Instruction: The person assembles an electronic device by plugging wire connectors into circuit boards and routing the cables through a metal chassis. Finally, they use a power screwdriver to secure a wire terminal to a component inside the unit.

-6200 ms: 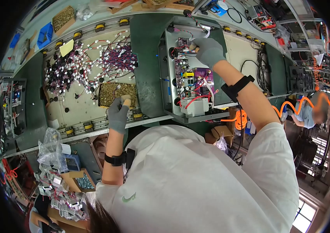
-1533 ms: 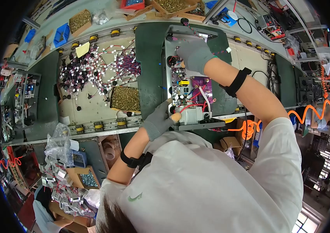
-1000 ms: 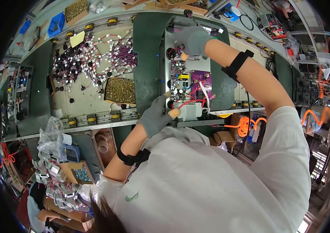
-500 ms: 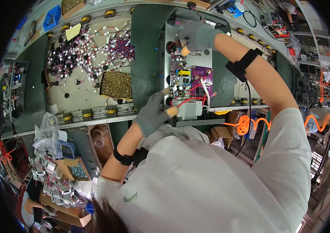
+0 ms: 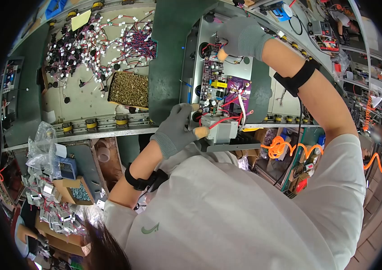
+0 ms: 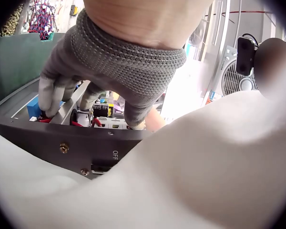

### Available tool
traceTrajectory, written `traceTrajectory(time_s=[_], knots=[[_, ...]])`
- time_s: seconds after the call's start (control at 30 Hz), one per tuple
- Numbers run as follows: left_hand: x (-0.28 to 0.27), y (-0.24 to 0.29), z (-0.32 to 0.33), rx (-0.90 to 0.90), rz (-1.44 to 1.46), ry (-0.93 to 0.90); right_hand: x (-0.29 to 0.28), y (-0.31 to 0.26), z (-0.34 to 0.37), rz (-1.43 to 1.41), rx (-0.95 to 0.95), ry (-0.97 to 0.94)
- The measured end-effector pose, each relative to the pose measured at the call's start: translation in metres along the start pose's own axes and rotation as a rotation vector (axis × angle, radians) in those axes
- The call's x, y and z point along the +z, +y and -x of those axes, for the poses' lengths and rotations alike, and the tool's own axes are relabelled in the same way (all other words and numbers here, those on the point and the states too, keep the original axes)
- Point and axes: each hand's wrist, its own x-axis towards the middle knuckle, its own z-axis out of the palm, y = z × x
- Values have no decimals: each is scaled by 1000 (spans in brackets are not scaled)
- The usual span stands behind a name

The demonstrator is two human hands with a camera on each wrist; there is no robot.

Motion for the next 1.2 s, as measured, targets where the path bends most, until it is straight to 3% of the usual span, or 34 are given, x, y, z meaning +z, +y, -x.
traceTrajectory(time_s=[0.07,0.3,0.37,0.5,0.7,0.73,0.8,0.83,0.93,0.97,1.13,1.2], knots=[[0,-2,-1,2,1,-4,3,0,-1,-17,-96,60],[-2,0,2,20,13,4,16,7,-3,-114,-87,-1],[3,-4,1,29,-29,23,19,7,-3,-97,-36,-78],[3,-4,0,26,-64,28,27,5,3,-126,21,-48],[-6,-5,-11,22,0,105,16,-4,12,-454,307,-151],[-10,-4,-18,28,-14,99,13,-5,11,-460,319,-141],[-18,2,-33,178,-25,255,10,-7,14,-298,253,-91],[-23,7,-39,147,-62,239,11,-7,17,-341,169,36],[-32,22,-56,128,-38,235,16,-8,16,-282,138,118],[-32,20,-63,134,58,255,10,-10,14,-271,223,-38],[-41,24,-94,145,83,337,30,-7,11,-255,241,-20],[-42,23,-110,279,16,431,28,-9,15,-249,212,84]])
